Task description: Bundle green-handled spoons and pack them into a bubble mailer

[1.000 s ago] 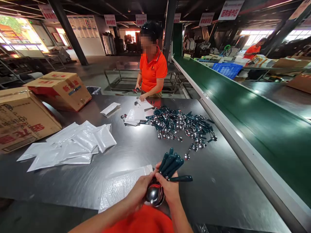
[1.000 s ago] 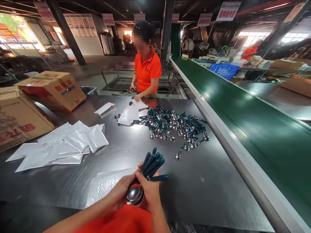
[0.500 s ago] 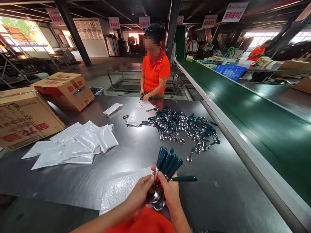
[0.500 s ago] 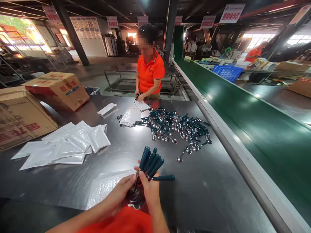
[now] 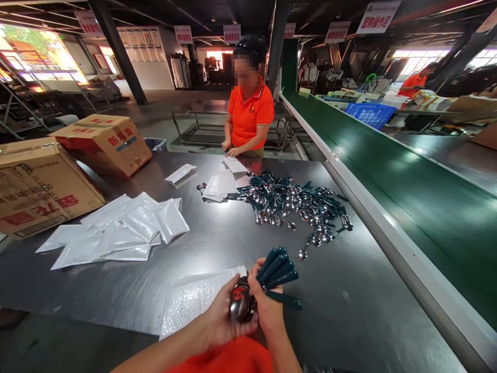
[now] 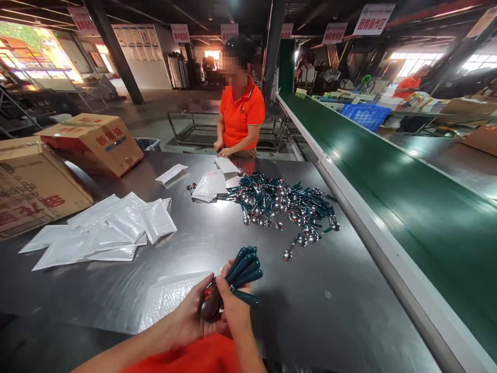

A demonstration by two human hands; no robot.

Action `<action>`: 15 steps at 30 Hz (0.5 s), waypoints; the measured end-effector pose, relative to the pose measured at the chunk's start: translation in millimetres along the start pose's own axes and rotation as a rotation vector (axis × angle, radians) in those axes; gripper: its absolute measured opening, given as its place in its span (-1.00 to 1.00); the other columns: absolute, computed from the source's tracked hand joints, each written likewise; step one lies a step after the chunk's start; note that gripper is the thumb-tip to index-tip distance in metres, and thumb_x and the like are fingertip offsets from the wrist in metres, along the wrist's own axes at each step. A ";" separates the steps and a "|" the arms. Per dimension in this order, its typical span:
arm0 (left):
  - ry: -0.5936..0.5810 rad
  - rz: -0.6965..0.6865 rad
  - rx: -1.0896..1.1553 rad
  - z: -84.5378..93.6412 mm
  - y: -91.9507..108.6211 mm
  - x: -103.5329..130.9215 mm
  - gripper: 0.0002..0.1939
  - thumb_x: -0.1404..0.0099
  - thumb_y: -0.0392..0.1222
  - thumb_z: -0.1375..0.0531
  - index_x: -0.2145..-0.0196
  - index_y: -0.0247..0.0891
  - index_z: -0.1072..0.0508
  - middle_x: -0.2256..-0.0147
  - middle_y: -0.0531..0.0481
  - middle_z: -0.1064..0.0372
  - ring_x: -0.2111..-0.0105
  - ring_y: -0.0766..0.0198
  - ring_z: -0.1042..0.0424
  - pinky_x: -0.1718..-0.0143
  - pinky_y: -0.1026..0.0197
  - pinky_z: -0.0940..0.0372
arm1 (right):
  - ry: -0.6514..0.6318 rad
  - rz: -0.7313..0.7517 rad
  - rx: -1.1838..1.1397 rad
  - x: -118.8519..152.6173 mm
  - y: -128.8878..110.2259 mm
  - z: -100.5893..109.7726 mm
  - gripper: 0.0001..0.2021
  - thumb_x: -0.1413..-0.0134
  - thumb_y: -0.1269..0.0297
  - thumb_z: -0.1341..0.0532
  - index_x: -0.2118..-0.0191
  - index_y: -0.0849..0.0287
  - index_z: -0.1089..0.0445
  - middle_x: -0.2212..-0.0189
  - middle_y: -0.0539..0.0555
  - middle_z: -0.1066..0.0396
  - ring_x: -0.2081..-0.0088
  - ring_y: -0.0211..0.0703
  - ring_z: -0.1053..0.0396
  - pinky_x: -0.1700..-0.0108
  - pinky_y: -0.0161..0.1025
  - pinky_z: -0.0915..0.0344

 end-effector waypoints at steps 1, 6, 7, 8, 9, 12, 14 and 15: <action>-0.012 0.026 -0.008 -0.3 2.1 1.2 -0.47 -0.23 0.22 -0.08 0.43 -0.39 -0.44 0.57 -0.15 -0.46 0.61 0.25 -0.45 0.64 0.33 -0.28 | -0.024 -0.019 -0.001 -0.1 -0.6 0.3 -0.57 0.18 0.21 -0.42 0.11 -0.01 -0.37 0.44 -0.09 -0.41 0.41 -0.20 -0.37 0.34 -0.28 -0.35; 0.047 0.032 -0.009 -2.1 16.3 4.4 -0.71 -0.24 -0.09 -0.10 0.47 -0.37 -0.41 0.66 -0.03 -0.36 0.70 0.30 -0.38 0.81 0.45 -0.05 | -0.163 0.034 0.005 -2.1 -6.5 4.0 -0.65 0.15 0.17 -0.40 0.20 0.03 -0.35 0.43 -0.06 -0.42 0.36 -0.17 -0.39 0.33 -0.26 -0.35; 0.040 0.035 -0.005 -3.0 18.1 4.3 -0.73 -0.23 -0.11 -0.10 0.47 -0.37 -0.41 0.65 -0.02 -0.36 0.70 0.32 -0.37 0.81 0.46 -0.02 | -0.165 0.045 0.028 -2.2 -7.7 5.1 -0.64 0.16 0.15 -0.40 0.19 0.03 -0.35 0.39 -0.03 -0.44 0.32 -0.13 -0.40 0.30 -0.23 -0.35; 0.026 0.041 -0.011 -3.8 19.4 4.1 -0.72 -0.24 -0.09 -0.11 0.46 -0.38 -0.41 0.63 -0.03 -0.37 0.70 0.34 -0.36 0.81 0.47 0.00 | -0.154 0.042 0.059 -2.0 -8.5 6.4 -0.61 0.16 0.11 -0.39 0.17 0.03 -0.36 0.35 -0.01 -0.47 0.30 -0.11 -0.41 0.31 -0.23 -0.36; 0.005 0.047 -0.022 -4.5 20.4 3.9 -0.68 -0.25 -0.03 -0.11 0.44 -0.39 -0.42 0.61 -0.04 -0.38 0.70 0.36 -0.34 0.81 0.48 0.01 | -0.139 0.021 0.094 -1.5 -8.9 7.4 -0.59 0.16 0.08 -0.39 0.15 0.04 -0.37 0.33 0.01 -0.48 0.33 -0.11 -0.41 0.36 -0.24 -0.35; -0.069 0.055 -0.054 -4.5 21.3 3.0 -0.60 -0.22 0.08 -0.17 0.42 -0.40 -0.43 0.56 -0.06 -0.39 0.72 0.45 -0.27 0.81 0.51 0.06 | -0.119 -0.059 0.174 0.6 -8.9 8.7 -0.54 0.13 -0.02 -0.35 0.09 0.06 -0.39 0.37 0.03 -0.49 0.50 -0.17 -0.36 0.50 -0.26 -0.31; -0.085 0.061 -0.067 -2.5 20.6 1.9 -0.68 -0.20 -0.01 -0.21 0.43 -0.40 -0.42 0.56 -0.05 -0.38 0.72 0.47 -0.26 0.80 0.52 0.09 | -0.144 -0.050 0.166 1.0 -10.5 7.7 -0.51 0.13 -0.03 -0.34 0.06 0.08 -0.38 0.37 0.05 -0.48 0.44 -0.12 -0.40 0.41 -0.20 -0.37; -0.079 0.069 -0.068 -1.2 19.7 1.2 -0.73 -0.19 -0.08 -0.21 0.43 -0.40 -0.41 0.55 -0.07 -0.39 0.71 0.46 -0.28 0.80 0.53 0.09 | -0.149 -0.022 0.143 0.5 -12.1 7.5 -0.50 0.12 -0.04 -0.34 0.06 0.08 -0.38 0.35 0.07 -0.48 0.36 -0.08 -0.42 0.31 -0.15 -0.39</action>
Point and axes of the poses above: each hand's wrist, its own x-axis away from the middle knuckle, its own z-axis out of the back of the hand, y = z × x, the point moved 3 cm from there along -x, towards the middle knuckle
